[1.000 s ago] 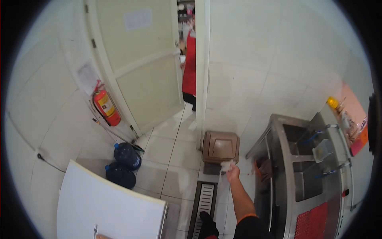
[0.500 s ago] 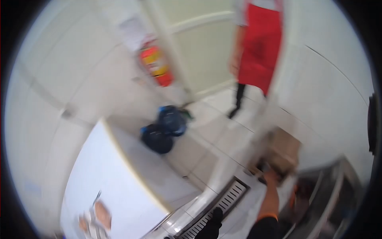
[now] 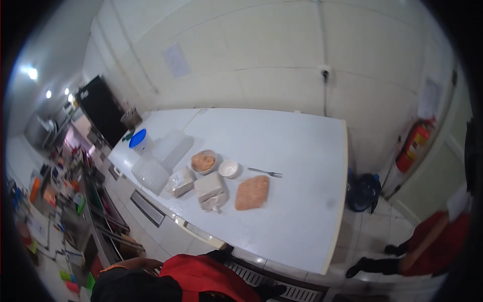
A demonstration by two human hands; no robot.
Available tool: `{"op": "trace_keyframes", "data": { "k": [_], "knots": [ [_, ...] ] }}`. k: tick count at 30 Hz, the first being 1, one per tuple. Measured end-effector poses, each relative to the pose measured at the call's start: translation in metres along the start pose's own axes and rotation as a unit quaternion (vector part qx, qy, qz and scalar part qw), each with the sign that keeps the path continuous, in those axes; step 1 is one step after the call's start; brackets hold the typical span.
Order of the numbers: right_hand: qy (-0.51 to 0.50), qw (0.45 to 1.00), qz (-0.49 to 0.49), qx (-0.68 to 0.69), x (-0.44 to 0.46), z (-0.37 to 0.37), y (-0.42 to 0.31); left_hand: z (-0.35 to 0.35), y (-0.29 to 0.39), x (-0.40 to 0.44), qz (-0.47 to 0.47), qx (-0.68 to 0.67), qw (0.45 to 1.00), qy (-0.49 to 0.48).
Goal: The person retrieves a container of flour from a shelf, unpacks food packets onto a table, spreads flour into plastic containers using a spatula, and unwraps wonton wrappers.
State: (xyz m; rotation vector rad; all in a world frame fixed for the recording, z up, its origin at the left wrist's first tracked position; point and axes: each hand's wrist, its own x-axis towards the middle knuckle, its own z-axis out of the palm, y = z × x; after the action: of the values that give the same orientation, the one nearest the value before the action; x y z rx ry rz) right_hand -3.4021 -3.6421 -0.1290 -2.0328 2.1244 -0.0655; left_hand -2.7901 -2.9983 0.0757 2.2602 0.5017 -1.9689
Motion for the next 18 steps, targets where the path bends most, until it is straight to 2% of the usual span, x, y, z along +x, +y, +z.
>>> {"op": "trace_keyframes", "data": {
  "k": [4, 7, 11, 14, 16, 18],
  "knots": [
    [-0.052, 0.988, -0.120, 0.086, -0.052, -0.030, -0.163, -0.030, 0.001, 0.060, 0.024, -0.082, 0.993, -0.087],
    [-0.141, 0.968, -0.153, 0.142, -0.118, -0.034, -0.270, -0.081, 0.002, 0.094, 0.044, -0.114, 0.982, -0.142],
    [-0.291, 0.928, -0.104, 0.209, -0.211, -0.031, -0.363, -0.187, -0.014, 0.116, 0.066, -0.108, 0.978, -0.167],
    [-0.408, 0.875, -0.022, 0.260, -0.266, -0.036, -0.393, -0.279, -0.033, 0.140, 0.122, -0.026, 0.988, -0.089],
    [-0.488, 0.824, 0.027, 0.286, -0.292, -0.042, -0.402, -0.336, -0.033, 0.106, 0.214, -0.002, 0.973, -0.083],
    [-0.577, 0.756, 0.051, 0.305, -0.305, -0.054, -0.405, -0.382, -0.013, -0.028, 0.394, -0.045, 0.906, -0.150]
  ]
}}
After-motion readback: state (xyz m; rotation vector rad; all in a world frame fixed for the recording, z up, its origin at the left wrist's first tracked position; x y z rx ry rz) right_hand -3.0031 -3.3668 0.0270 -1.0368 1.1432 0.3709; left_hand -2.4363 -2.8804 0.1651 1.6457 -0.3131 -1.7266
